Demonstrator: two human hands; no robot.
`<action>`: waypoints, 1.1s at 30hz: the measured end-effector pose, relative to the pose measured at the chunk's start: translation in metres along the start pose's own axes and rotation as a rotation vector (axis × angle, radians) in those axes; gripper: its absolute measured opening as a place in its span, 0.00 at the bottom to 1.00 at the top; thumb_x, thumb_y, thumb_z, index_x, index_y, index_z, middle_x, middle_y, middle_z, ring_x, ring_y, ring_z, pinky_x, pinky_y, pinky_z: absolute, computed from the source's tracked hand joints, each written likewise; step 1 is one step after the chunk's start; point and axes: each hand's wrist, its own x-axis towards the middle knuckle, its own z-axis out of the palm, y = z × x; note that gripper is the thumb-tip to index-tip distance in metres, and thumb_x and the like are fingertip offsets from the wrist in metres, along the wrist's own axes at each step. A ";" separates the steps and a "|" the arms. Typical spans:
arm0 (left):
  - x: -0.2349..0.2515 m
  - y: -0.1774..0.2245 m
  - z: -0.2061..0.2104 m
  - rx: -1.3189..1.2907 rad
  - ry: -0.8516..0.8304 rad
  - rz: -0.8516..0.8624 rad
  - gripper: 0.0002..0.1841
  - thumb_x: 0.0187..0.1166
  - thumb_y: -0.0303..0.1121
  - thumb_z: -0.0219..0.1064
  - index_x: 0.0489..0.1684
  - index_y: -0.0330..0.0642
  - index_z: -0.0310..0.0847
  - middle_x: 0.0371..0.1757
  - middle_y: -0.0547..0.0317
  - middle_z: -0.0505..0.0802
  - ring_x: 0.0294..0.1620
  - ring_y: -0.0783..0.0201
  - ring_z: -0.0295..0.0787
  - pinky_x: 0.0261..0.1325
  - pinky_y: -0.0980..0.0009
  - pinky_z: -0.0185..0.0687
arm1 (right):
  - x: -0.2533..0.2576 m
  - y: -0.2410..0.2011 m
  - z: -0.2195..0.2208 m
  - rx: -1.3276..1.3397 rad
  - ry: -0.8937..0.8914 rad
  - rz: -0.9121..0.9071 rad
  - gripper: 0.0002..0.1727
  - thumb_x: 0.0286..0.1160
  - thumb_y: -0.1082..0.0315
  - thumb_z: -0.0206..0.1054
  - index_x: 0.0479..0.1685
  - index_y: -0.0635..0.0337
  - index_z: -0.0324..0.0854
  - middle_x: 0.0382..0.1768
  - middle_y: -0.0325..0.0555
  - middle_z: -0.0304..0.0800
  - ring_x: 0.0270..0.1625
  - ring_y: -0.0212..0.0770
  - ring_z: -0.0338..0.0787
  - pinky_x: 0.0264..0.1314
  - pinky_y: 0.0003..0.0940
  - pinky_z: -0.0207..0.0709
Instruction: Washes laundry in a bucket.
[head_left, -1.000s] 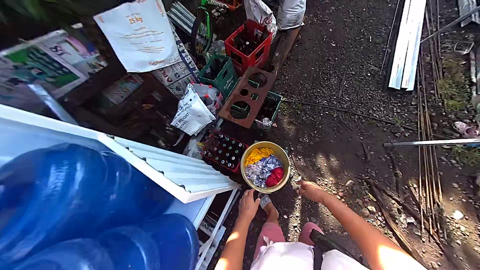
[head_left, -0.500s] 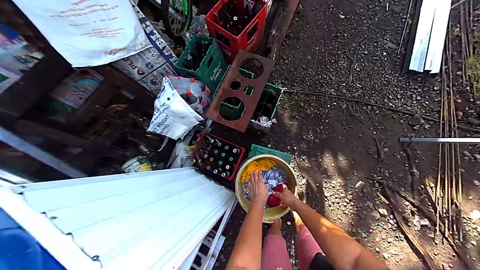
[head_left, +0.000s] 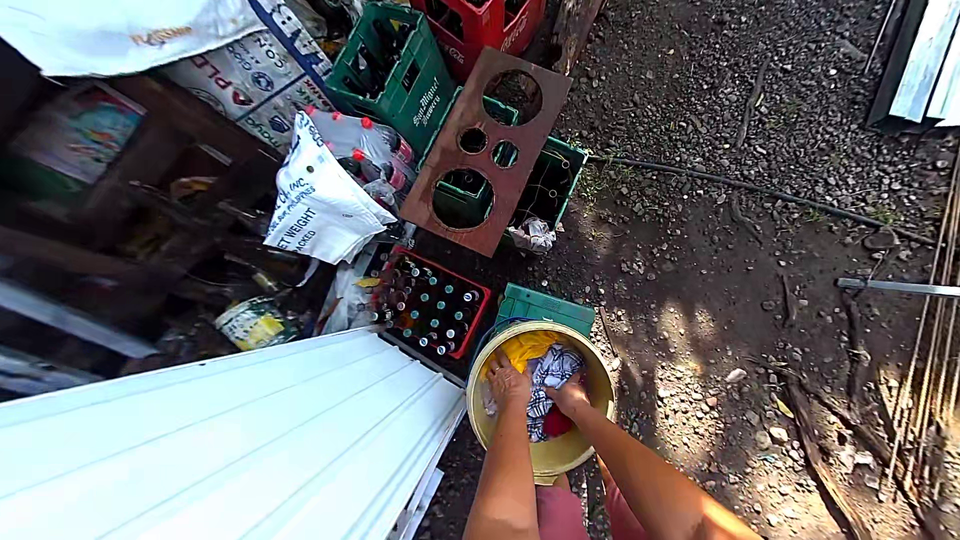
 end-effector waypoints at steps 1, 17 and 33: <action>0.003 0.000 0.002 0.027 -0.002 0.003 0.51 0.79 0.58 0.67 0.97 0.41 0.43 0.91 0.34 0.61 0.89 0.35 0.62 0.85 0.45 0.66 | 0.003 -0.002 0.000 -0.019 0.000 0.002 0.61 0.73 0.43 0.73 0.93 0.70 0.36 0.81 0.69 0.70 0.82 0.59 0.77 0.83 0.51 0.71; 0.024 -0.004 0.019 0.104 -0.165 0.046 0.30 0.87 0.36 0.58 0.87 0.30 0.64 0.86 0.33 0.72 0.89 0.38 0.65 0.87 0.39 0.60 | 0.009 -0.015 -0.005 -0.315 -0.172 -0.151 0.26 0.92 0.59 0.52 0.72 0.72 0.78 0.78 0.68 0.77 0.84 0.63 0.73 0.85 0.60 0.63; -0.133 -0.057 -0.047 -0.292 0.228 0.435 0.27 0.58 0.31 0.83 0.62 0.34 0.88 0.65 0.33 0.88 0.66 0.39 0.87 0.71 0.45 0.81 | -0.037 -0.005 -0.044 0.466 0.076 -0.416 0.29 0.93 0.49 0.51 0.74 0.65 0.75 0.62 0.64 0.85 0.57 0.56 0.89 0.59 0.54 0.83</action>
